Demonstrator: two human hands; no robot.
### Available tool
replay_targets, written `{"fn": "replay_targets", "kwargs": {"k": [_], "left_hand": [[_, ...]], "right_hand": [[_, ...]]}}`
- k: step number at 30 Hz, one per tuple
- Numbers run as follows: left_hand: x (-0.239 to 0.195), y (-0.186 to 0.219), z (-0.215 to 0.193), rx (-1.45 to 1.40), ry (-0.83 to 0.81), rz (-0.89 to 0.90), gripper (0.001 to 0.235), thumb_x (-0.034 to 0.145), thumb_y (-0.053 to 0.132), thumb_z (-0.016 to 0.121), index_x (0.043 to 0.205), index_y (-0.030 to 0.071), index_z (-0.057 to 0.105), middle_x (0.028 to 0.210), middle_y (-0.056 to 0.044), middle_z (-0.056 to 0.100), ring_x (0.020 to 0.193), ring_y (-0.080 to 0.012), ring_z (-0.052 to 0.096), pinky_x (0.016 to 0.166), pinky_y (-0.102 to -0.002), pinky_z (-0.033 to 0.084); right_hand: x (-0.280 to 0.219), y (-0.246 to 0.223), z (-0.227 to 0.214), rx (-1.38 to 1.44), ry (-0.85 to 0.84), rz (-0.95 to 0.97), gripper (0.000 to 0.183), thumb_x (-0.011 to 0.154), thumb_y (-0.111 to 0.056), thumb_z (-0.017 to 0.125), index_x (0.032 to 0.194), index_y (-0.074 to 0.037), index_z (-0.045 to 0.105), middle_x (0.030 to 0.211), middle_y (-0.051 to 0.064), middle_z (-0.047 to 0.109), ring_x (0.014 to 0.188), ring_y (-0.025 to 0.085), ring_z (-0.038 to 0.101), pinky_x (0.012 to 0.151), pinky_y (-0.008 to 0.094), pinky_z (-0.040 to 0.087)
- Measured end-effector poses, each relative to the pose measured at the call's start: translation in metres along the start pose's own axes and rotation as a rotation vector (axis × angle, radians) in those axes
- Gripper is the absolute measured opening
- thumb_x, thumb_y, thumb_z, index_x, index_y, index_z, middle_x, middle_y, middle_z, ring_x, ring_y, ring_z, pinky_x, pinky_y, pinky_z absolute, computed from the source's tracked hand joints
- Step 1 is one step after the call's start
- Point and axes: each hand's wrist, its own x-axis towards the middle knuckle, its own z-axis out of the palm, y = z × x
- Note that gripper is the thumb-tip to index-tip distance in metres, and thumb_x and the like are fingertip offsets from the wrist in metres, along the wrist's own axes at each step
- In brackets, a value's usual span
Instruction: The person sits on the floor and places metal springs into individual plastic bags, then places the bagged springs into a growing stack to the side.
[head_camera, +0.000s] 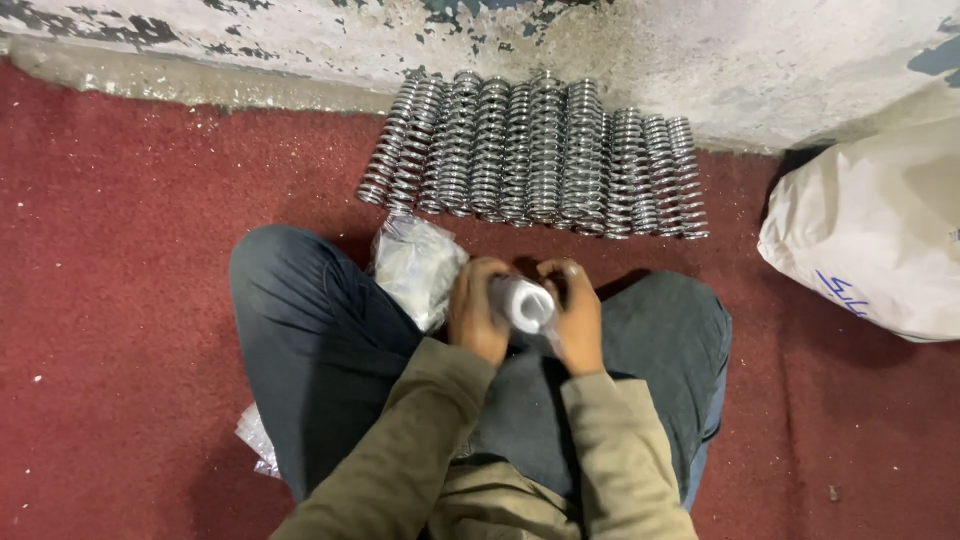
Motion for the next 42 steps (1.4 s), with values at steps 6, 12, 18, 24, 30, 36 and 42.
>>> {"fn": "replay_targets", "kwargs": {"k": [6,12,18,24,30,36,42], "left_hand": [[-0.021,-0.057,0.023,-0.127,-0.496,-0.321,0.081,0.07,-0.002,0.074,0.139,0.022,0.038,0.144,-0.012,0.045,0.139,-0.042,0.045,0.121,-0.058,0.036],[-0.03,0.011,-0.017,0.195,-0.459,-0.565,0.083,0.102,0.054,0.041,0.16,0.004,0.01,0.139,-0.032,0.057,0.121,-0.0481,0.063,0.107,-0.062,0.047],[-0.069,0.035,-0.035,0.294,0.117,0.237,0.084,0.101,0.067,0.033,0.149,0.001,0.052,0.076,0.0,0.055,0.068,-0.0197,0.061,0.073,-0.039,0.051],[0.019,0.083,-0.057,-0.215,-0.114,0.198,0.01,0.096,0.004,0.06,0.095,0.002,0.07,0.11,-0.008,0.063,0.102,-0.0241,0.06,0.096,-0.037,0.046],[-0.024,0.077,-0.006,-0.177,-0.041,0.347,0.017,0.079,-0.01,0.058,0.085,0.006,0.061,0.089,-0.008,0.059,0.077,-0.029,0.055,0.075,-0.038,0.043],[-0.047,0.086,-0.037,-0.353,0.026,0.084,0.07,0.074,0.027,0.075,0.132,0.004,0.044,0.135,-0.018,0.048,0.125,-0.0313,0.052,0.112,-0.042,0.042],[-0.046,0.054,-0.116,-0.618,0.089,-0.463,0.082,0.088,0.03,0.071,0.156,0.009,0.028,0.148,-0.013,0.049,0.13,-0.0218,0.051,0.113,-0.034,0.04]], "right_hand": [[-0.022,-0.025,0.012,-0.174,-0.33,0.201,0.04,0.093,-0.01,0.058,0.131,0.001,0.06,0.121,0.03,0.067,0.121,0.049,0.062,0.109,0.065,0.043],[-0.048,-0.071,-0.015,-0.227,-0.507,-0.048,0.098,0.075,-0.008,0.079,0.157,0.001,0.027,0.143,0.039,0.049,0.132,0.055,0.049,0.114,0.065,0.039],[-0.051,-0.094,-0.043,-0.107,-0.093,-0.453,0.015,0.093,-0.016,0.068,0.104,-0.016,0.078,0.093,0.004,0.08,0.089,0.03,0.078,0.081,0.039,0.061],[-0.062,-0.134,-0.059,-0.376,-0.193,-0.875,0.016,0.095,-0.01,0.065,0.11,-0.011,0.071,0.115,0.003,0.074,0.116,0.033,0.061,0.101,0.053,0.038],[-0.045,-0.093,-0.065,-0.267,-0.193,-0.107,0.053,0.063,-0.006,0.069,0.114,-0.008,0.056,0.111,0.01,0.062,0.096,0.023,0.068,0.089,0.033,0.054],[-0.035,-0.071,-0.059,-0.432,-0.384,-0.015,0.048,0.077,-0.01,0.055,0.118,-0.026,0.074,0.096,0.005,0.082,0.09,0.037,0.073,0.082,0.04,0.05],[-0.106,-0.131,-0.014,0.462,-0.408,-0.133,0.043,0.09,0.009,0.066,0.129,-0.01,0.06,0.156,0.023,0.052,0.148,0.034,0.049,0.115,0.041,0.046]]}}
